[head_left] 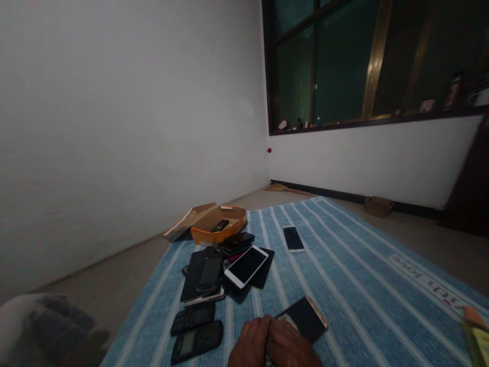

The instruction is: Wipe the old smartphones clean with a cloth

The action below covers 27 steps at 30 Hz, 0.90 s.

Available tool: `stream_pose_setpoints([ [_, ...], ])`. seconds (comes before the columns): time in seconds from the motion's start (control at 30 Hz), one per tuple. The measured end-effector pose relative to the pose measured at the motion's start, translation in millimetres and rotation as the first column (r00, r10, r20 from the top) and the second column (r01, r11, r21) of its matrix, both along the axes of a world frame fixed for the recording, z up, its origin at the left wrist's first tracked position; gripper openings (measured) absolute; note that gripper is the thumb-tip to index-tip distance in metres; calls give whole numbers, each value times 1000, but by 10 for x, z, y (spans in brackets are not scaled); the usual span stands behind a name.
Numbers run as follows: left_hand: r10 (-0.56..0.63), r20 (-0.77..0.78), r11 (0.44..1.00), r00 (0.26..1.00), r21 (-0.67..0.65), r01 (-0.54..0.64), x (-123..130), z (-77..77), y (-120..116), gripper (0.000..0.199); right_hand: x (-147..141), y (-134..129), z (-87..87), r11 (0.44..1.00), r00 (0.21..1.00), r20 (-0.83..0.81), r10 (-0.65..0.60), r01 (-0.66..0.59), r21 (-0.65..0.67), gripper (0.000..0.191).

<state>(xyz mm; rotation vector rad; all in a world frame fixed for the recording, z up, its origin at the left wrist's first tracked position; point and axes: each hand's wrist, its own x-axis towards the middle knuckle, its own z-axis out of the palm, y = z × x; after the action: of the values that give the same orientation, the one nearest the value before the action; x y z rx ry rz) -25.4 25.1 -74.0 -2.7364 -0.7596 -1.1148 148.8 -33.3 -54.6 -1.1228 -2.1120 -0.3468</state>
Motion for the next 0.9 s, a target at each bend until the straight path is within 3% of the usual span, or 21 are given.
stream_pose_setpoints([
  [0.1, -58, -92, 983, 994, -178, 41, -19, 256, -100, 64, 46, -12, 103, 1000, 1000, 16, -22, 23, -9, 47],
  [0.2, -57, -95, 985, 994, -165, 41, -24, 410, -186, 63, 180, -59, 137, 998, 998, 39, -58, 57, 34, 44],
  [0.37, 29, -82, 987, 996, -155, -41, 54, 337, -225, 67, 451, -140, 61, 977, 981, -21, -195, 196, 86, 32],
  [0.47, 45, -97, 985, 994, -164, -60, 89, 324, -230, 73, 591, -154, 43, 946, 946, -109, -307, 315, 75, 39],
  [0.6, 74, -100, 986, 992, -144, -88, 98, 364, -250, 68, 708, -176, 37, 928, 929, -128, -348, 361, 91, 45],
  [0.7, 69, -82, 989, 994, -124, -79, 90, 351, -254, 62, 646, -180, -59, 932, 945, -88, -314, 324, 162, 45],
  [0.83, 88, -97, 991, 991, -92, -97, 53, 253, -200, 57, 331, -163, -208, 947, 975, -60, -215, 223, 230, 34],
  [0.9, 97, -103, 994, 990, -39, -102, 21, 204, -160, 59, 144, -179, -187, 966, 977, -52, -209, 214, 144, 31],
])
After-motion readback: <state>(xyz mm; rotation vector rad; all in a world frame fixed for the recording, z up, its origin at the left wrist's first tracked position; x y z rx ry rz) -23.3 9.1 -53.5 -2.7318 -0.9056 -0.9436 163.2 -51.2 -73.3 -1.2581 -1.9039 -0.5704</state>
